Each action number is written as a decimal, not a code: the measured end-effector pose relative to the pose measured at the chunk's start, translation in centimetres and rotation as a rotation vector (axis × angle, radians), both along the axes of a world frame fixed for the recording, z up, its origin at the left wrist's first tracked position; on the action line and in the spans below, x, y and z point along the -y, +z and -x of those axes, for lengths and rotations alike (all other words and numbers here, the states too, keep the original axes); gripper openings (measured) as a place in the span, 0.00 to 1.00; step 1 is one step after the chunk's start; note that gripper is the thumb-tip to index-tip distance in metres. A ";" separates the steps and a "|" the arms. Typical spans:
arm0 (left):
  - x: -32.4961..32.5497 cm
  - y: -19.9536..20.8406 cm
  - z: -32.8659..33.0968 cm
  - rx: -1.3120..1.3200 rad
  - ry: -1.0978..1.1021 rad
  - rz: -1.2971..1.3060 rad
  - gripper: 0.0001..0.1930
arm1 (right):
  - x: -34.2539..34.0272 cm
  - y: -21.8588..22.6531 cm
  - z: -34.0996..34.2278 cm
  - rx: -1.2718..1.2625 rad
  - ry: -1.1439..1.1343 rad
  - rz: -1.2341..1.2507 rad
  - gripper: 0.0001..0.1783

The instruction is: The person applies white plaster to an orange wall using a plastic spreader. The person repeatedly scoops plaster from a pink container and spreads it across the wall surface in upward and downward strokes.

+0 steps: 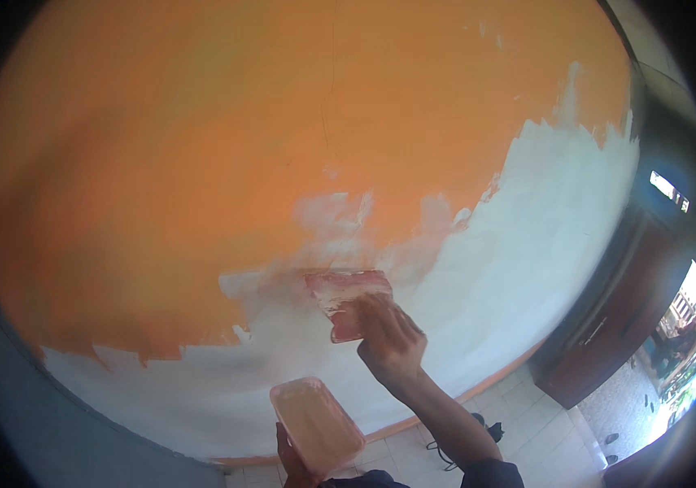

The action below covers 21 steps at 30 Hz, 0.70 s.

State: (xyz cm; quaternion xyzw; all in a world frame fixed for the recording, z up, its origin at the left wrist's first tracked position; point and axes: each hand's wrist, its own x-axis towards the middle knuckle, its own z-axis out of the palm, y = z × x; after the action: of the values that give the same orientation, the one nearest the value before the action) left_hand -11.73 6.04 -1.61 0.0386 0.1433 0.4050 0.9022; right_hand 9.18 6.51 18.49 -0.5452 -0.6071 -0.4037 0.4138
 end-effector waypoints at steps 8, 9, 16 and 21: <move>0.5 0.4 -0.6 -0.129 0.065 0.121 0.34 | -4.3 7.4 -1.7 0.044 -0.173 -0.351 0.21; 0.5 0.0 -0.7 -0.114 0.053 0.107 0.34 | -5.3 7.1 -2.0 0.053 -0.192 -0.316 0.24; 0.7 -1.4 0.4 -0.060 0.035 0.115 0.33 | -5.2 2.2 -1.3 0.063 -0.233 -0.161 0.26; 0.4 -1.1 0.1 -0.070 0.033 0.096 0.34 | -1.0 1.1 -1.8 0.044 -0.107 -0.076 0.23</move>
State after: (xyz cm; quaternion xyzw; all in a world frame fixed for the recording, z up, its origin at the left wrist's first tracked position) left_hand -11.85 5.67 -2.70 0.0072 0.1945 0.4109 0.8907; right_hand 10.95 7.55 19.62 -0.5518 -0.5704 -0.4597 0.3985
